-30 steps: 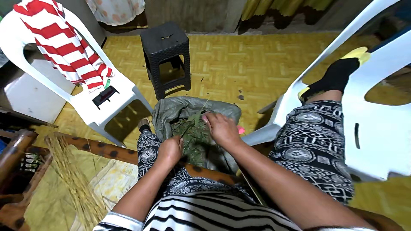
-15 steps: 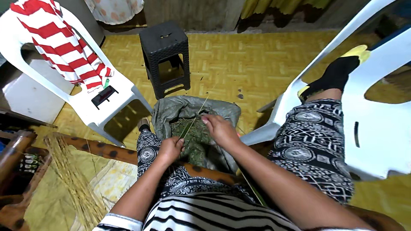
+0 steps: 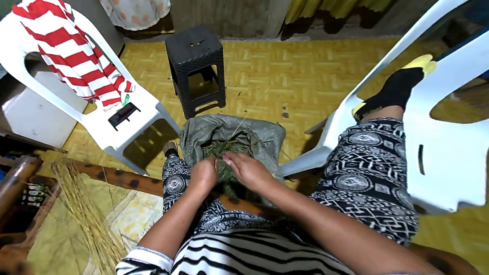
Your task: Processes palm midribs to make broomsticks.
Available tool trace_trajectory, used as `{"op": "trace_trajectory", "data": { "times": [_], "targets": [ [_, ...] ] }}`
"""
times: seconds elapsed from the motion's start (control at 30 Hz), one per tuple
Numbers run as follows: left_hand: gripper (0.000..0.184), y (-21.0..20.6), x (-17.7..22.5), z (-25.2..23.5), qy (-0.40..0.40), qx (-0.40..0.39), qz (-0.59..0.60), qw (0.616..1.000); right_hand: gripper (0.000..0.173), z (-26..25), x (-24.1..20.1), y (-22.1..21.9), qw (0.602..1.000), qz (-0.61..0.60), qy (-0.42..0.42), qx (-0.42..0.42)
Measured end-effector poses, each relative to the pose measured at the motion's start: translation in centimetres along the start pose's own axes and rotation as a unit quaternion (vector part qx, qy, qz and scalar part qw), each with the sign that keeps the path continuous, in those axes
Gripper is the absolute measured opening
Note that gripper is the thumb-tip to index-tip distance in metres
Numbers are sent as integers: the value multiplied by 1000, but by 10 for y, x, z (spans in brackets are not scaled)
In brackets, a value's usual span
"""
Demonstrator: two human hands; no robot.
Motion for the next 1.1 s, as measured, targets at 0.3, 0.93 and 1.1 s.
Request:
{"op": "trace_trajectory", "data": {
  "times": [0.3,0.93,1.1],
  "targets": [
    [42,-5,-4,4,-4,-26,-19,999,44,-10,18,14,994,78,-26,78],
    [41,-2,-1,1,-4,-6,-35,999,46,-7,3,3,998,53,-7,29],
    [41,-1,-3,4,-1,-15,-36,999,41,-21,32,29,989,84,-47,114]
  ]
}}
Point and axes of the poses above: each hand's wrist, its own z-axis away from the middle knuckle, its own y-axis out of the back of the hand, x = y × z, the point moved 10 cm from there along -z, towards the middle knuckle, and after that the axes turned 8 degrees about -y, right-handed, at the moved point
